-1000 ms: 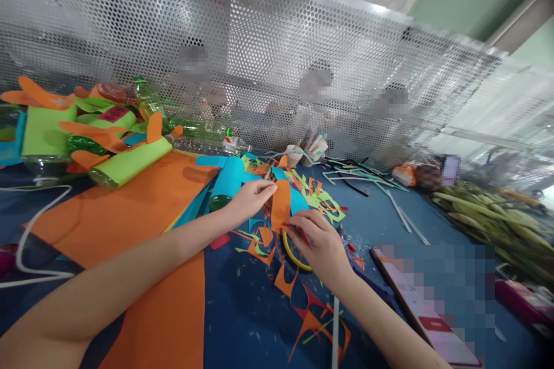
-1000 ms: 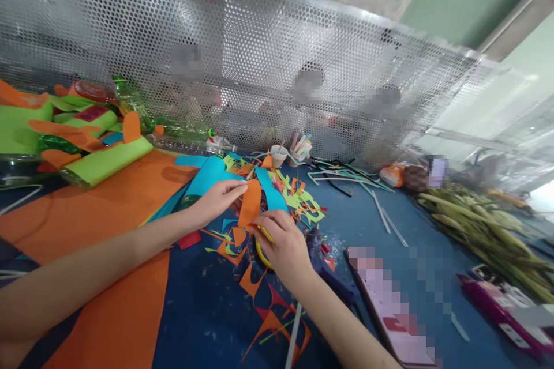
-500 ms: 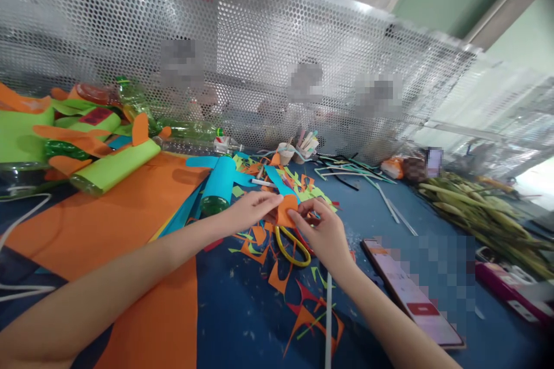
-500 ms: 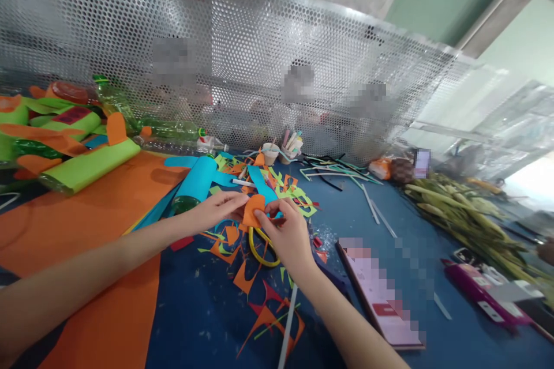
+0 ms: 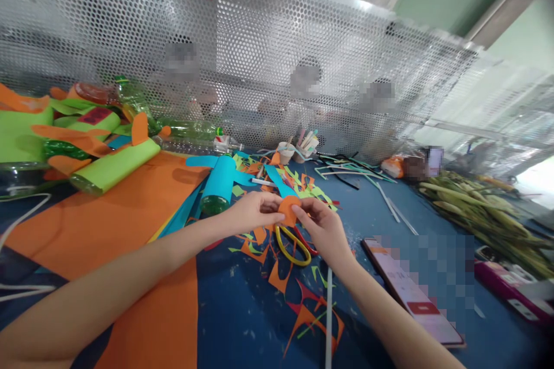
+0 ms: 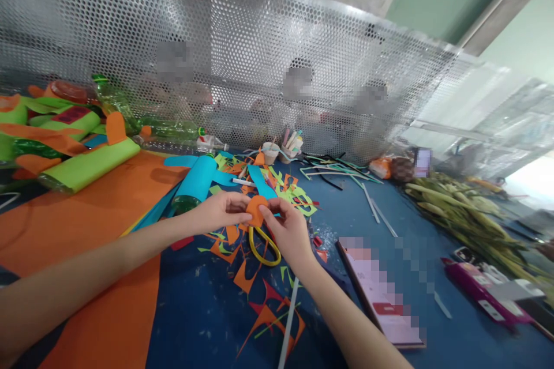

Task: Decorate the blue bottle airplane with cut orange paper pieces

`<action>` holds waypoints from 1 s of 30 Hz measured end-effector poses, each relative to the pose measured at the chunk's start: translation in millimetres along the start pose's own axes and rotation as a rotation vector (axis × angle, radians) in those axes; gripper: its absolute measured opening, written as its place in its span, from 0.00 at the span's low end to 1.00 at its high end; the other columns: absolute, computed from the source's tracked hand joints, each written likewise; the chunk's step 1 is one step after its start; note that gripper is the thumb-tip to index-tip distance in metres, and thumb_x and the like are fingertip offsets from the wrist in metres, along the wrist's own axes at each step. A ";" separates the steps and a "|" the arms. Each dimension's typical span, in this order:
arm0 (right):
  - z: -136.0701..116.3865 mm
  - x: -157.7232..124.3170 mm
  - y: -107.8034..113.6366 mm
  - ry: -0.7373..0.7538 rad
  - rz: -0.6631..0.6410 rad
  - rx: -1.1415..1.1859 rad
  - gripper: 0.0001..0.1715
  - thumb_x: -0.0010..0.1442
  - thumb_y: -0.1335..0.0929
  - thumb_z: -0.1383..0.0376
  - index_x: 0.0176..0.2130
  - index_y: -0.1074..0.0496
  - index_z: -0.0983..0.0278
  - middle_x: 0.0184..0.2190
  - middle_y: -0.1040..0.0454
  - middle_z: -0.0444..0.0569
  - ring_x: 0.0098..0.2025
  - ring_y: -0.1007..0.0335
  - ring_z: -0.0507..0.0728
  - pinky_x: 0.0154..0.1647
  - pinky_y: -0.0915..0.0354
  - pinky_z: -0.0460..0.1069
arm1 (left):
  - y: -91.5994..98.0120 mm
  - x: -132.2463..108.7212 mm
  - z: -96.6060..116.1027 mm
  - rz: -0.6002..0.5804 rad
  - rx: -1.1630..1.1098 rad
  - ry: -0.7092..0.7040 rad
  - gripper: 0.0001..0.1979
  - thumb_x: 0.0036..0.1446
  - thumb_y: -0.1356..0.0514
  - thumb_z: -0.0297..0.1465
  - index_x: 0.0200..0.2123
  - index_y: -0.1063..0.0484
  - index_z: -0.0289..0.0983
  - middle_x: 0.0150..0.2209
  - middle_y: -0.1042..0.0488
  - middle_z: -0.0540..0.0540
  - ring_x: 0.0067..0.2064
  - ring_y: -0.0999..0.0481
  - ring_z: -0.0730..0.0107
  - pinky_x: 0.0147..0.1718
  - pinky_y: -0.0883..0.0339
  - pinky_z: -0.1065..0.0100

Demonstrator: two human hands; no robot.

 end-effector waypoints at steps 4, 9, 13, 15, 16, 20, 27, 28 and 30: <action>0.8 0.4 2.9 0.015 0.036 -0.005 0.13 0.56 0.33 0.55 0.32 0.30 0.63 0.29 0.27 0.48 0.31 0.31 0.55 0.32 0.34 0.48 | 1.0 0.4 -6.6 0.017 -0.012 0.070 0.14 0.52 0.38 0.35 0.39 0.27 0.33 0.37 0.22 0.42 0.38 0.22 0.64 0.39 0.29 0.64; 1.4 2.4 4.0 0.031 0.072 0.010 0.14 0.55 0.33 0.54 0.31 0.31 0.63 0.28 0.27 0.48 0.30 0.32 0.55 0.33 0.34 0.49 | -1.4 0.7 -16.0 0.036 -0.191 0.185 0.12 0.49 0.36 0.35 0.34 0.26 0.31 0.30 0.22 0.43 0.32 0.22 0.67 0.36 0.28 0.67; 3.5 2.4 -1.7 -0.019 0.005 0.033 0.17 0.54 0.33 0.52 0.34 0.31 0.63 0.30 0.26 0.49 0.32 0.30 0.56 0.35 0.34 0.51 | -0.2 1.8 -16.6 0.137 -0.293 0.183 0.11 0.46 0.34 0.32 0.32 0.26 0.31 0.30 0.21 0.44 0.33 0.21 0.68 0.37 0.28 0.67; 6.6 1.6 -6.2 -0.060 -0.064 -0.008 0.18 0.53 0.32 0.51 0.32 0.30 0.63 0.27 0.27 0.48 0.29 0.31 0.56 0.32 0.34 0.50 | 1.1 2.3 -16.0 0.187 -0.330 0.168 0.09 0.46 0.34 0.31 0.31 0.26 0.32 0.30 0.21 0.45 0.34 0.21 0.68 0.38 0.28 0.68; 8.2 1.2 -7.6 -0.068 -0.079 -0.033 0.18 0.52 0.32 0.50 0.31 0.31 0.63 0.25 0.28 0.48 0.28 0.32 0.55 0.30 0.34 0.50 | 1.5 2.4 -15.8 0.203 -0.342 0.164 0.08 0.46 0.34 0.30 0.30 0.26 0.32 0.29 0.21 0.46 0.34 0.21 0.69 0.39 0.28 0.68; 11.2 0.7 -7.5 -0.042 -0.035 -0.055 0.18 0.51 0.31 0.50 0.28 0.33 0.63 0.23 0.30 0.45 0.26 0.34 0.54 0.26 0.36 0.48 | 0.1 2.7 -15.3 0.198 -0.359 0.140 0.08 0.46 0.34 0.29 0.30 0.26 0.32 0.29 0.22 0.46 0.33 0.21 0.70 0.40 0.29 0.66; 7.6 -0.7 -6.1 -0.049 -0.025 -0.016 0.19 0.51 0.31 0.51 0.26 0.36 0.63 0.21 0.33 0.43 0.23 0.37 0.52 0.24 0.39 0.46 | -1.5 2.3 -15.3 0.224 -0.374 0.128 0.08 0.46 0.34 0.30 0.30 0.27 0.32 0.28 0.22 0.47 0.32 0.21 0.70 0.40 0.28 0.66; 6.5 -1.0 -6.1 -0.056 -0.027 -0.013 0.19 0.51 0.31 0.51 0.26 0.36 0.63 0.21 0.33 0.43 0.23 0.37 0.52 0.24 0.39 0.47 | -1.6 2.3 -15.1 0.226 -0.369 0.126 0.08 0.46 0.34 0.30 0.30 0.27 0.32 0.29 0.22 0.47 0.32 0.21 0.70 0.40 0.28 0.66; 4.2 -1.5 -6.8 -0.076 -0.046 0.014 0.19 0.51 0.31 0.51 0.26 0.34 0.64 0.21 0.32 0.44 0.24 0.36 0.52 0.25 0.38 0.47 | -1.7 2.7 -14.9 0.222 -0.354 0.121 0.09 0.46 0.34 0.30 0.31 0.27 0.32 0.29 0.22 0.47 0.32 0.22 0.70 0.39 0.28 0.67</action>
Point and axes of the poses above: each hand's wrist, its own x-axis towards the middle knuckle, its own y-axis out of the back of the hand, z = x × y, the point moved 4 cm from there along x, towards the middle knuckle
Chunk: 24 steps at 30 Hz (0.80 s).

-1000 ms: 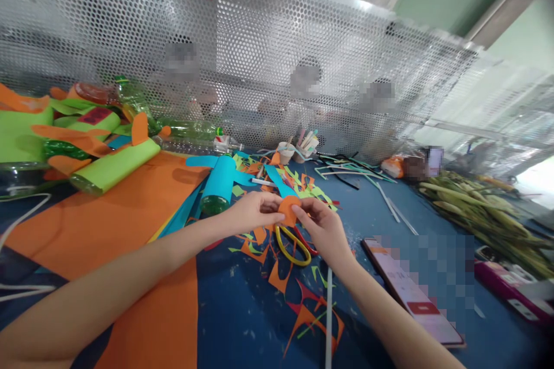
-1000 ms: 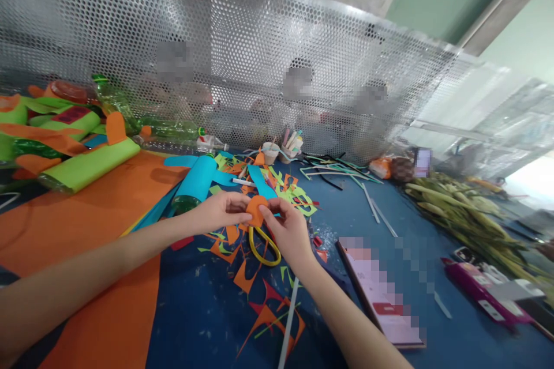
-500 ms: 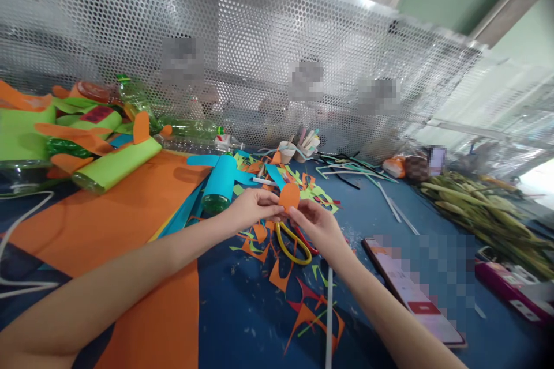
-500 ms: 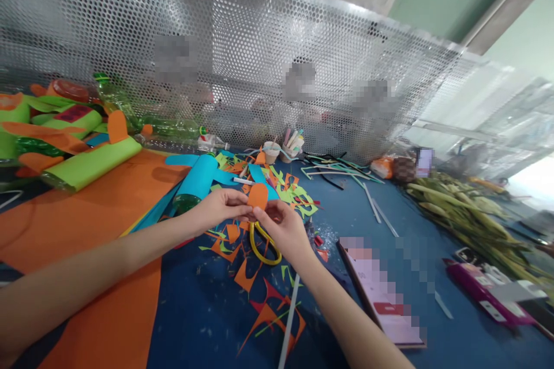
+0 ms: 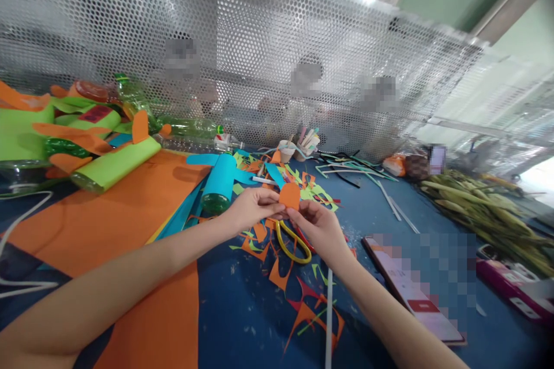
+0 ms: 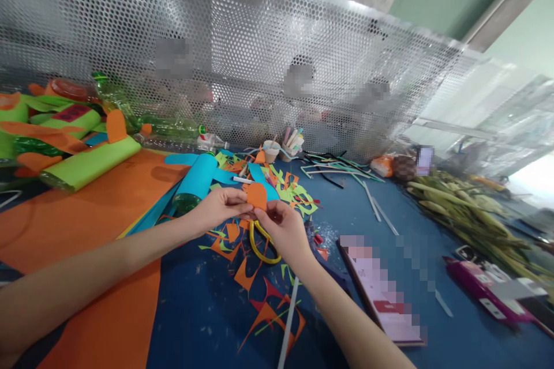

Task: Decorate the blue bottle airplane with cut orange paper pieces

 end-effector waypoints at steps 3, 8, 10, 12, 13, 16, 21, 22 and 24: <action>-3.0 -0.6 -2.1 -0.034 -0.042 0.079 0.18 0.52 0.31 0.51 0.28 0.31 0.64 0.22 0.29 0.45 0.25 0.33 0.53 0.29 0.36 0.48 | 2.5 0.8 0.4 0.033 0.023 -0.018 0.08 0.46 0.34 0.30 0.29 0.28 0.32 0.28 0.22 0.47 0.32 0.22 0.69 0.38 0.28 0.66; -4.4 -0.2 -3.1 -0.061 -0.044 0.144 0.17 0.52 0.31 0.51 0.29 0.30 0.64 0.25 0.26 0.47 0.27 0.31 0.54 0.32 0.33 0.49 | 5.1 2.1 2.8 0.022 0.092 -0.073 0.07 0.48 0.36 0.29 0.31 0.27 0.31 0.30 0.22 0.46 0.33 0.22 0.69 0.38 0.28 0.66; -3.4 0.4 -3.0 -0.060 -0.043 0.139 0.17 0.52 0.32 0.52 0.29 0.29 0.64 0.24 0.26 0.47 0.27 0.31 0.53 0.32 0.33 0.49 | 4.4 1.7 3.3 0.002 0.114 -0.077 0.07 0.49 0.37 0.29 0.32 0.27 0.31 0.32 0.22 0.44 0.35 0.22 0.68 0.40 0.29 0.65; -1.6 1.1 -2.8 -0.058 -0.044 0.127 0.17 0.53 0.32 0.52 0.29 0.30 0.64 0.24 0.26 0.47 0.26 0.31 0.53 0.31 0.33 0.49 | 4.3 1.0 2.9 0.012 0.115 -0.060 0.07 0.48 0.37 0.29 0.32 0.28 0.31 0.33 0.22 0.44 0.36 0.22 0.67 0.41 0.29 0.64; -0.4 1.6 -2.5 -0.058 -0.040 0.120 0.17 0.53 0.32 0.52 0.28 0.30 0.64 0.24 0.26 0.46 0.25 0.31 0.53 0.31 0.33 0.49 | 4.5 0.6 2.5 0.025 0.108 -0.047 0.07 0.48 0.37 0.29 0.32 0.28 0.31 0.32 0.22 0.44 0.36 0.22 0.66 0.42 0.29 0.63; 3.6 2.8 -0.2 -0.069 -0.016 0.085 0.17 0.52 0.31 0.51 0.28 0.30 0.63 0.23 0.26 0.46 0.25 0.31 0.54 0.30 0.33 0.49 | 4.6 0.0 1.3 0.044 0.078 -0.021 0.07 0.48 0.37 0.29 0.30 0.29 0.32 0.31 0.22 0.45 0.35 0.21 0.65 0.41 0.29 0.62; 6.2 4.3 3.4 -0.069 0.011 0.009 0.16 0.53 0.32 0.52 0.28 0.30 0.62 0.23 0.26 0.46 0.24 0.31 0.55 0.28 0.33 0.50 | 3.8 0.9 0.8 -0.011 0.081 -0.020 0.11 0.50 0.38 0.30 0.36 0.27 0.31 0.36 0.22 0.41 0.38 0.22 0.65 0.43 0.30 0.62; 6.2 4.6 3.5 -0.067 0.010 0.010 0.16 0.53 0.32 0.52 0.28 0.30 0.62 0.23 0.26 0.47 0.24 0.30 0.55 0.28 0.33 0.49 | 4.7 1.2 0.4 -0.004 0.088 -0.015 0.12 0.50 0.38 0.30 0.38 0.27 0.31 0.37 0.22 0.41 0.38 0.22 0.64 0.43 0.30 0.62; 6.8 5.0 2.5 -0.070 -0.001 0.028 0.15 0.53 0.32 0.52 0.28 0.30 0.62 0.23 0.26 0.47 0.25 0.30 0.55 0.29 0.32 0.50 | 6.1 1.7 -0.2 0.000 0.109 -0.011 0.12 0.50 0.38 0.30 0.39 0.27 0.30 0.38 0.22 0.40 0.38 0.22 0.65 0.43 0.30 0.62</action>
Point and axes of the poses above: each hand's wrist, its own x-axis towards the middle knuckle, its own y-axis out of the back of the hand, z = x × y, the point moved 4 cm from there along x, towards the middle knuckle
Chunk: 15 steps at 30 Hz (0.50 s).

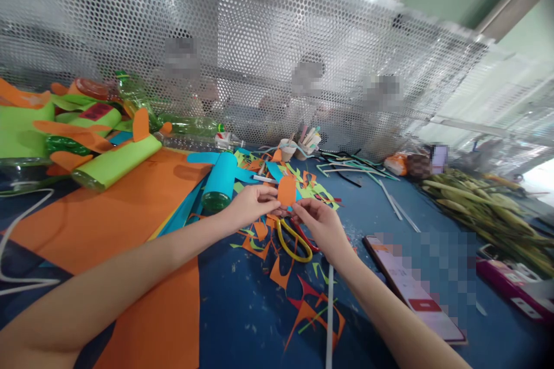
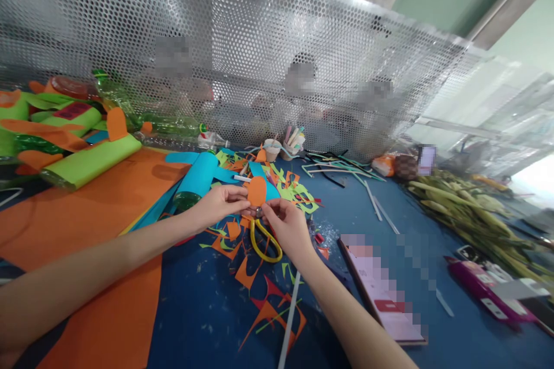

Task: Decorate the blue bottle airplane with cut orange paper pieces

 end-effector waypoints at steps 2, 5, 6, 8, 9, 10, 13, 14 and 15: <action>1.6 0.5 -1.5 -0.003 -0.013 0.025 0.15 0.53 0.33 0.53 0.28 0.30 0.62 0.24 0.25 0.47 0.26 0.29 0.55 0.30 0.32 0.50 | 0.4 0.4 -0.2 -0.024 0.015 -0.012 0.12 0.50 0.39 0.30 0.39 0.27 0.31 0.38 0.22 0.40 0.38 0.22 0.65 0.43 0.29 0.62; 3.2 1.0 -1.9 0.044 0.016 0.052 0.14 0.55 0.34 0.54 0.34 0.31 0.62 0.29 0.25 0.48 0.31 0.27 0.56 0.36 0.30 0.51 | 0.8 0.7 -0.5 -0.052 0.021 -0.015 0.15 0.51 0.39 0.29 0.43 0.28 0.31 0.36 0.22 0.40 0.37 0.21 0.64 0.43 0.29 0.61; 3.0 1.0 -1.4 0.073 0.035 0.050 0.14 0.55 0.33 0.55 0.37 0.32 0.62 0.31 0.25 0.48 0.34 0.27 0.56 0.37 0.30 0.52 | 1.1 0.7 -1.0 -0.048 0.021 -0.004 0.17 0.51 0.40 0.29 0.45 0.30 0.31 0.36 0.22 0.40 0.37 0.21 0.63 0.43 0.29 0.60; 2.0 0.7 -1.1 0.124 0.048 0.017 0.14 0.54 0.32 0.57 0.38 0.33 0.62 0.34 0.25 0.49 0.36 0.27 0.56 0.38 0.31 0.51 | 1.9 1.0 -2.2 -0.030 0.036 0.016 0.20 0.51 0.40 0.27 0.49 0.33 0.30 0.35 0.22 0.40 0.36 0.21 0.63 0.42 0.28 0.59; 1.5 0.5 -1.3 0.138 0.042 -0.004 0.13 0.54 0.32 0.58 0.37 0.32 0.62 0.33 0.26 0.49 0.36 0.27 0.56 0.38 0.31 0.51 | 2.0 1.2 -2.7 -0.024 0.047 0.019 0.21 0.51 0.40 0.26 0.50 0.35 0.30 0.35 0.22 0.40 0.36 0.21 0.62 0.42 0.28 0.59; 1.1 0.4 -1.5 0.145 0.034 -0.021 0.11 0.54 0.31 0.58 0.35 0.32 0.62 0.32 0.26 0.48 0.34 0.27 0.56 0.37 0.31 0.51 | 1.9 1.5 -2.8 -0.025 0.059 0.013 0.22 0.51 0.41 0.25 0.51 0.36 0.30 0.35 0.22 0.40 0.36 0.21 0.62 0.41 0.29 0.59; 1.3 0.5 -2.1 0.149 0.006 -0.025 0.10 0.54 0.32 0.58 0.34 0.32 0.62 0.31 0.26 0.48 0.33 0.27 0.56 0.37 0.31 0.51 | 1.6 1.9 -2.2 -0.043 0.110 0.007 0.25 0.48 0.41 0.22 0.52 0.38 0.32 0.35 0.22 0.40 0.37 0.21 0.61 0.41 0.29 0.59; 1.9 0.7 -2.3 0.149 0.001 -0.015 0.11 0.54 0.31 0.58 0.34 0.32 0.62 0.31 0.26 0.48 0.33 0.27 0.56 0.37 0.31 0.51 | 2.0 1.6 -1.6 -0.045 0.129 0.016 0.27 0.47 0.41 0.21 0.53 0.38 0.32 0.34 0.22 0.41 0.37 0.21 0.61 0.41 0.29 0.59; 3.0 0.8 -2.7 0.148 -0.003 -0.005 0.11 0.54 0.31 0.57 0.35 0.32 0.62 0.32 0.25 0.49 0.33 0.27 0.56 0.37 0.31 0.51 | 2.7 1.0 -0.7 -0.043 0.146 0.031 0.27 0.46 0.41 0.20 0.53 0.38 0.33 0.34 0.22 0.41 0.36 0.21 0.61 0.41 0.29 0.59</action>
Point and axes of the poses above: each hand's wrist, its own x-axis towards the middle knuckle, its own y-axis out of the back of the hand, z = x × y, the point moved 4 cm from there along x, towards the middle knuckle
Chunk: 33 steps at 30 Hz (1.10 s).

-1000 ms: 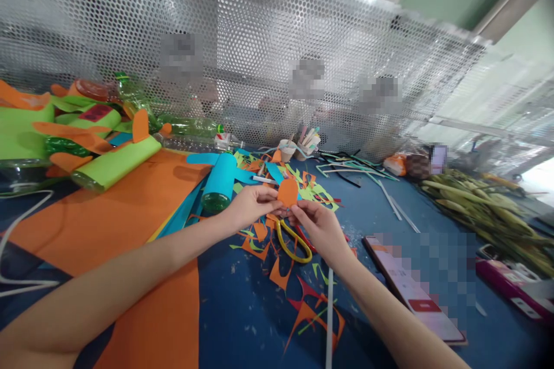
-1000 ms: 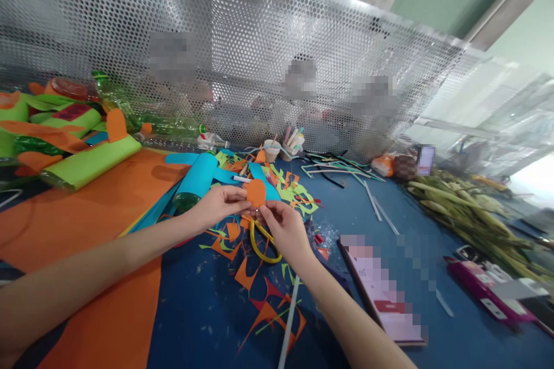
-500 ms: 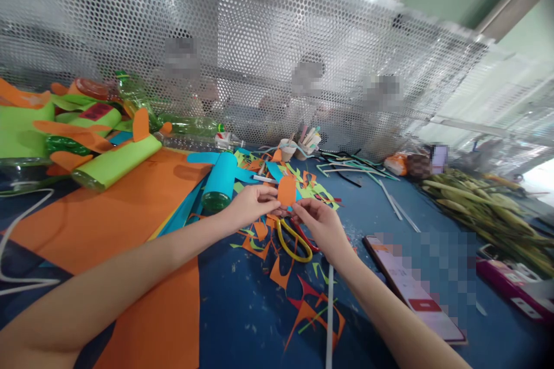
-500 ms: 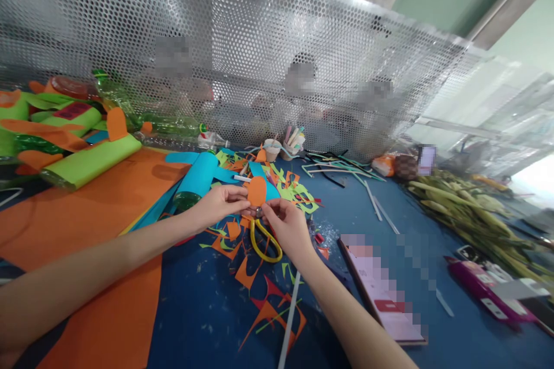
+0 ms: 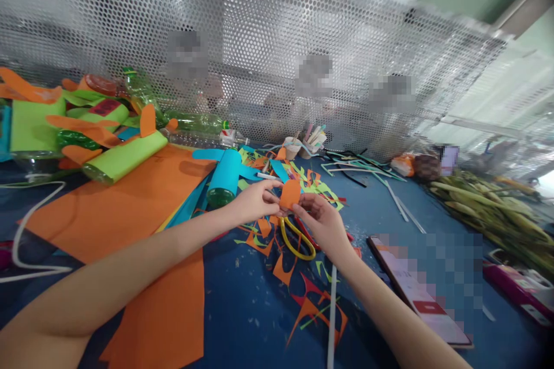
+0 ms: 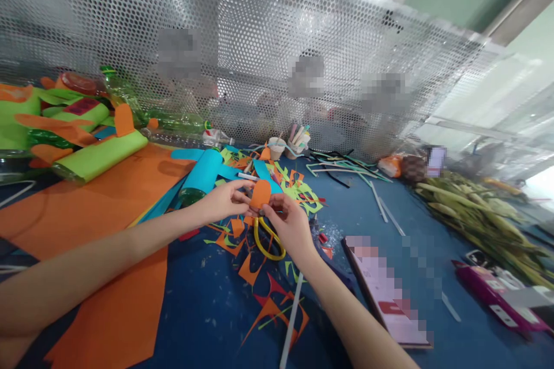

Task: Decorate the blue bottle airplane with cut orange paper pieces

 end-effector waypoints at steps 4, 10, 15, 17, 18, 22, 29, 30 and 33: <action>7.5 -1.7 -5.8 -0.059 -0.042 0.057 0.18 0.52 0.30 0.56 0.38 0.35 0.61 0.29 0.25 0.47 0.31 0.27 0.56 0.33 0.31 0.50 | 7.2 -6.1 4.3 0.063 0.065 0.045 0.26 0.47 0.38 0.26 0.51 0.39 0.33 0.30 0.23 0.42 0.33 0.21 0.61 0.35 0.29 0.61; 12.0 -10.1 -20.5 -0.076 -0.126 0.008 0.17 0.50 0.30 0.53 0.33 0.36 0.60 0.26 0.26 0.46 0.30 0.27 0.57 0.32 0.32 0.51 | 12.6 -20.4 -0.3 0.056 0.171 0.109 0.22 0.48 0.38 0.25 0.47 0.38 0.34 0.24 0.25 0.47 0.28 0.22 0.60 0.29 0.30 0.63; 14.7 -17.6 -29.4 -0.011 -0.138 -0.194 0.13 0.51 0.30 0.54 0.31 0.31 0.61 0.28 0.24 0.47 0.30 0.27 0.58 0.32 0.33 0.51 | 21.7 -42.2 3.4 0.056 0.377 0.187 0.21 0.51 0.40 0.29 0.49 0.37 0.34 0.27 0.25 0.45 0.26 0.24 0.66 0.28 0.33 0.67; 15.6 -20.0 -32.3 0.016 -0.137 -0.266 0.13 0.51 0.31 0.54 0.31 0.30 0.60 0.28 0.25 0.47 0.29 0.28 0.58 0.31 0.34 0.51 | 30.4 -53.7 19.5 0.133 0.655 0.057 0.15 0.51 0.40 0.32 0.44 0.31 0.34 0.29 0.24 0.44 0.28 0.25 0.67 0.29 0.36 0.68; 15.6 -21.0 -33.8 0.028 -0.138 -0.293 0.13 0.51 0.31 0.54 0.31 0.30 0.60 0.28 0.24 0.46 0.28 0.28 0.58 0.30 0.33 0.51 | 33.9 -60.3 28.9 0.162 0.787 -0.010 0.12 0.51 0.40 0.32 0.39 0.28 0.35 0.30 0.24 0.44 0.30 0.26 0.66 0.31 0.37 0.68; 13.2 -23.8 -37.3 0.057 -0.148 -0.350 0.10 0.53 0.32 0.56 0.33 0.30 0.59 0.29 0.23 0.46 0.31 0.25 0.59 0.34 0.32 0.53 | 40.0 -87.8 46.4 -0.056 1.058 0.096 0.05 0.49 0.39 0.31 0.30 0.26 0.36 0.26 0.27 0.48 0.27 0.31 0.71 0.31 0.42 0.70; 8.5 -19.3 -33.1 0.034 -0.099 -0.342 0.06 0.54 0.33 0.59 0.32 0.32 0.58 0.30 0.23 0.45 0.35 0.24 0.59 0.35 0.32 0.52 | 49.0 -127.9 32.2 -0.245 1.254 0.265 0.12 0.42 0.37 0.30 0.34 0.29 0.35 0.32 0.31 0.45 0.33 0.34 0.65 0.27 0.46 0.70; 8.0 -18.8 -32.7 0.041 -0.098 -0.346 0.06 0.54 0.33 0.59 0.32 0.32 0.58 0.30 0.23 0.45 0.34 0.25 0.59 0.35 0.32 0.52 | 49.6 -130.5 29.1 -0.257 1.269 0.255 0.12 0.42 0.38 0.29 0.35 0.30 0.35 0.33 0.31 0.45 0.34 0.34 0.65 0.28 0.46 0.70; 6.3 -19.6 -34.5 0.090 -0.142 -0.383 0.07 0.55 0.33 0.59 0.36 0.30 0.58 0.31 0.24 0.46 0.33 0.26 0.57 0.35 0.32 0.52 | 50.3 -134.4 23.6 -0.295 1.260 0.213 0.09 0.43 0.41 0.25 0.33 0.32 0.35 0.34 0.31 0.45 0.36 0.34 0.65 0.30 0.46 0.70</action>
Point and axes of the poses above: each hand's wrist, its own x-axis towards the middle knuckle, its own y-axis out of the back of the hand, z = x × y, the point moved 4 cm from there along x, towards the middle knuckle
